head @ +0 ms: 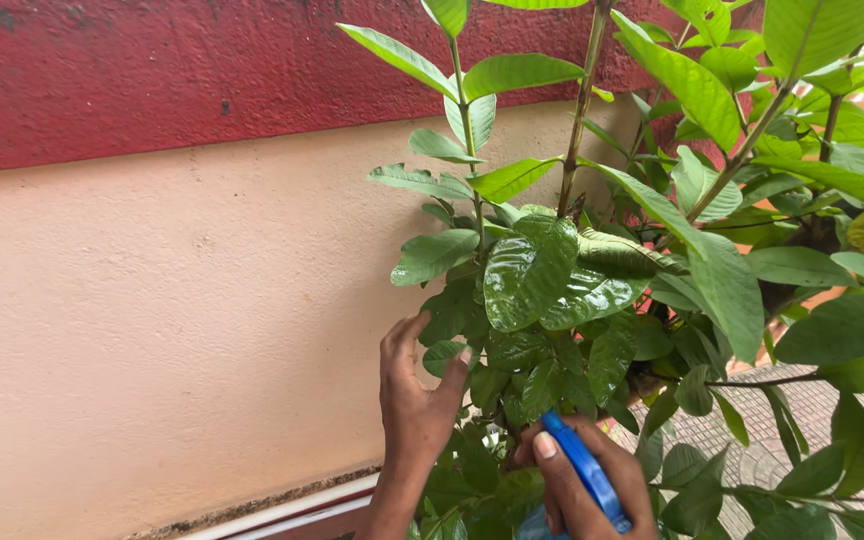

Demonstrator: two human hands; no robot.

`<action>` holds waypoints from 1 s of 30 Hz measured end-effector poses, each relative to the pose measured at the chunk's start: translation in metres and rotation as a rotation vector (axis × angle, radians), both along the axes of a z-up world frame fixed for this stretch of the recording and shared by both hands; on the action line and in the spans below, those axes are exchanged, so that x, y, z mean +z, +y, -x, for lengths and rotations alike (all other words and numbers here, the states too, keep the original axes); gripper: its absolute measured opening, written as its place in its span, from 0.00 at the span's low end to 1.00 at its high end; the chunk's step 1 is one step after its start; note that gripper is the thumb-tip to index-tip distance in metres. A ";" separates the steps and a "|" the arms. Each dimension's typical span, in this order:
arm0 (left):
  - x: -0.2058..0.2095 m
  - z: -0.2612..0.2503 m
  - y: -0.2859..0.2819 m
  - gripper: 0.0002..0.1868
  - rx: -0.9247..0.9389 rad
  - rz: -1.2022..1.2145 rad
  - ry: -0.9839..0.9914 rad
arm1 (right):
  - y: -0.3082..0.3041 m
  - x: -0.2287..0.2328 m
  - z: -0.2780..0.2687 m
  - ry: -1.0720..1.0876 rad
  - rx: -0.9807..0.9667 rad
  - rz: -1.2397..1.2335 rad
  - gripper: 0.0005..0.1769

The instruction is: The person sprays a plant with a liquid from a blue bottle while using their other hand to move leaves and stems to reach different parts of the foliage.

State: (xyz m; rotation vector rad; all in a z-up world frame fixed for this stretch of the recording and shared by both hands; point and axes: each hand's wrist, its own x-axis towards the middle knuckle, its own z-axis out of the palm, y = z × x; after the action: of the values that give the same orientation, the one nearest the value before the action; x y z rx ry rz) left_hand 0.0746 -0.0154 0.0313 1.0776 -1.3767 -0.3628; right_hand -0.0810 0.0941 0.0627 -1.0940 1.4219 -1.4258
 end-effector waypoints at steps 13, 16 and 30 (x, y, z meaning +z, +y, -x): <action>-0.025 0.004 -0.002 0.26 -0.344 -0.311 0.520 | 0.000 -0.036 -0.021 -0.026 -0.121 -0.167 0.19; -0.023 0.003 -0.002 0.25 -0.340 -0.329 0.519 | -0.004 -0.036 -0.013 0.014 -0.012 -0.132 0.18; -0.024 -0.001 -0.005 0.22 -0.348 -0.330 0.509 | -0.003 -0.062 -0.039 -0.133 -0.290 -0.019 0.21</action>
State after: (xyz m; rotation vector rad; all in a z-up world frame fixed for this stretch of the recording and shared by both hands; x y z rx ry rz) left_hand 0.0756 -0.0201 0.0076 0.9165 -1.0567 -1.0738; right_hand -0.0424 0.0908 0.0005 -0.7873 1.5386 -1.6509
